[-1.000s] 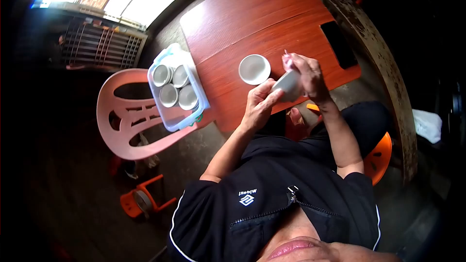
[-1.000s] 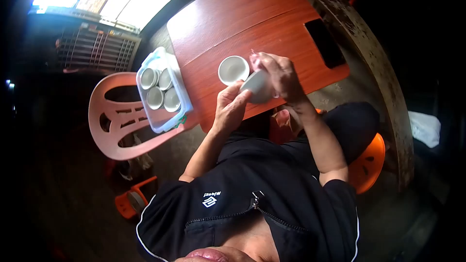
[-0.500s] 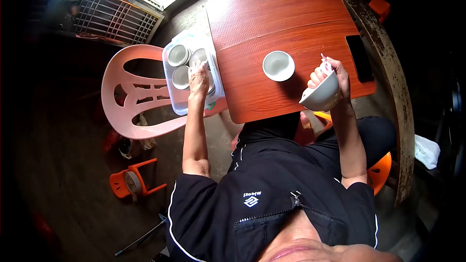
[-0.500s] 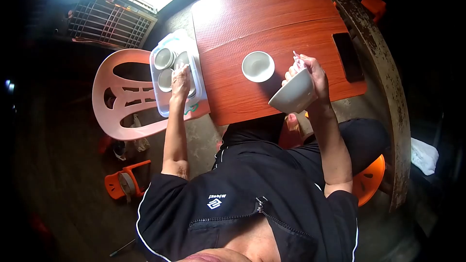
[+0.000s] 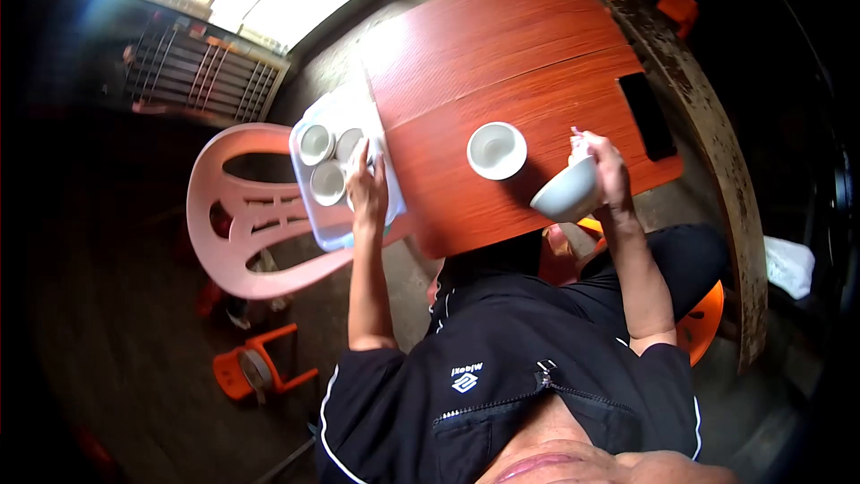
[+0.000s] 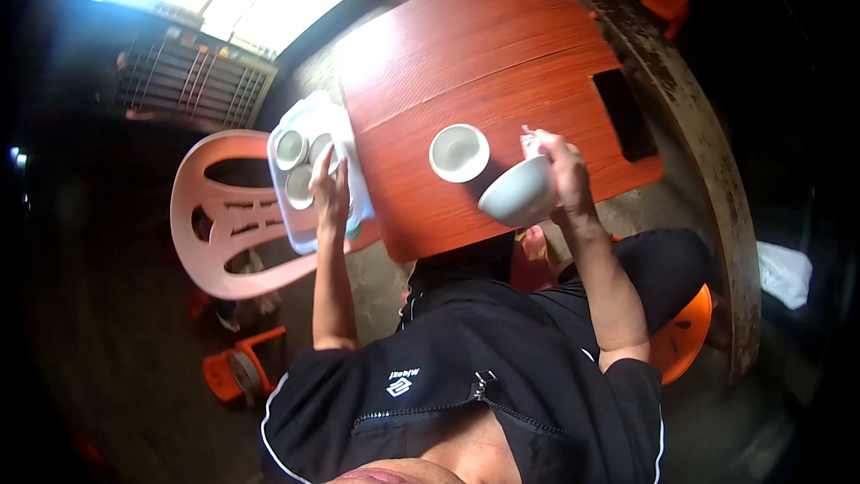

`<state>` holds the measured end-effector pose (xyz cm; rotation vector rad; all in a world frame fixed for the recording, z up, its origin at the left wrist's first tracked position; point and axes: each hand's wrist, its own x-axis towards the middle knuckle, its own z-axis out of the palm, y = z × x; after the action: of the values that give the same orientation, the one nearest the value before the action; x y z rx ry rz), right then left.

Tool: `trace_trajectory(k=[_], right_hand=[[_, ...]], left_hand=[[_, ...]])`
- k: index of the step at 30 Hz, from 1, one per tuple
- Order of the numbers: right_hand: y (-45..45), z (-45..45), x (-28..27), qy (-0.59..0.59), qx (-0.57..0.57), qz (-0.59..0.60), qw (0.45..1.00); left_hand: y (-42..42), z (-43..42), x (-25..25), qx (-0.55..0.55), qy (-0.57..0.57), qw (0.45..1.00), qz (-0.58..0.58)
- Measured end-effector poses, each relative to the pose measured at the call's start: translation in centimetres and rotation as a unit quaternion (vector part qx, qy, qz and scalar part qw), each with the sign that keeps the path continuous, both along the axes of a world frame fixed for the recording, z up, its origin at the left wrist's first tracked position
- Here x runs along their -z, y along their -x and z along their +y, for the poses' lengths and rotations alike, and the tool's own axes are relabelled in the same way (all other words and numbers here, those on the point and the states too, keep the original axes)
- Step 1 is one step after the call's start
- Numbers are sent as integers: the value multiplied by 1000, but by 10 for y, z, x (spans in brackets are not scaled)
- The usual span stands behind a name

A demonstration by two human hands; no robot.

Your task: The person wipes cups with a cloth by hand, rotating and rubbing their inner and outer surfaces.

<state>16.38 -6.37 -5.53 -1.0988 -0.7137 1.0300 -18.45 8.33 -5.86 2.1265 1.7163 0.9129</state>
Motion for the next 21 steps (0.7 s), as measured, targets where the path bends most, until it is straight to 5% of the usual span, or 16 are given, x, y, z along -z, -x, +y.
trace_trajectory(k=[2, 4, 7, 9, 11, 12, 14, 15, 16, 17, 19, 21], right_hand=[[5, -1, -27, -46, 11, -194, 980], [17, 3, -24, -60, 39, -231, 970], [18, 4, -45, -113, 20, -537, 835], [20, 2, -45, -109, 11, -546, 830], [21, 4, -29, -61, 3, -277, 959], [21, 5, -16, -31, 2, -175, 984], [21, 8, 9, 17, 37, 48, 998], [35, 7, 32, -6, 87, 56, 995], [39, 4, 45, -57, -13, 252, 966], [41, 1, 42, -55, -43, 413, 908], [34, 4, -21, 188, 86, 514, 833], [26, 15, 11, 71, 26, 490, 869]], left_hand=[[-56, -40, -46, 137, -35, 984, -106], [-102, -75, -71, 232, -58, 965, -105], [-152, -106, -78, 366, 125, 905, -176], [-167, -116, -59, 366, 192, 899, -144], [-168, -113, -45, 319, 365, 855, -186], [-171, -113, -51, 311, 355, 860, -195], [-178, -117, -41, 291, 386, 774, -410], [-183, -119, -41, 266, 396, 730, -489], [-186, -122, -37, 242, 422, 690, -536], [-189, -121, -39, 244, 412, 705, -524], [-185, -114, -14, 259, 383, 762, -454], [-189, -114, -23, 264, 283, 842, -375]])
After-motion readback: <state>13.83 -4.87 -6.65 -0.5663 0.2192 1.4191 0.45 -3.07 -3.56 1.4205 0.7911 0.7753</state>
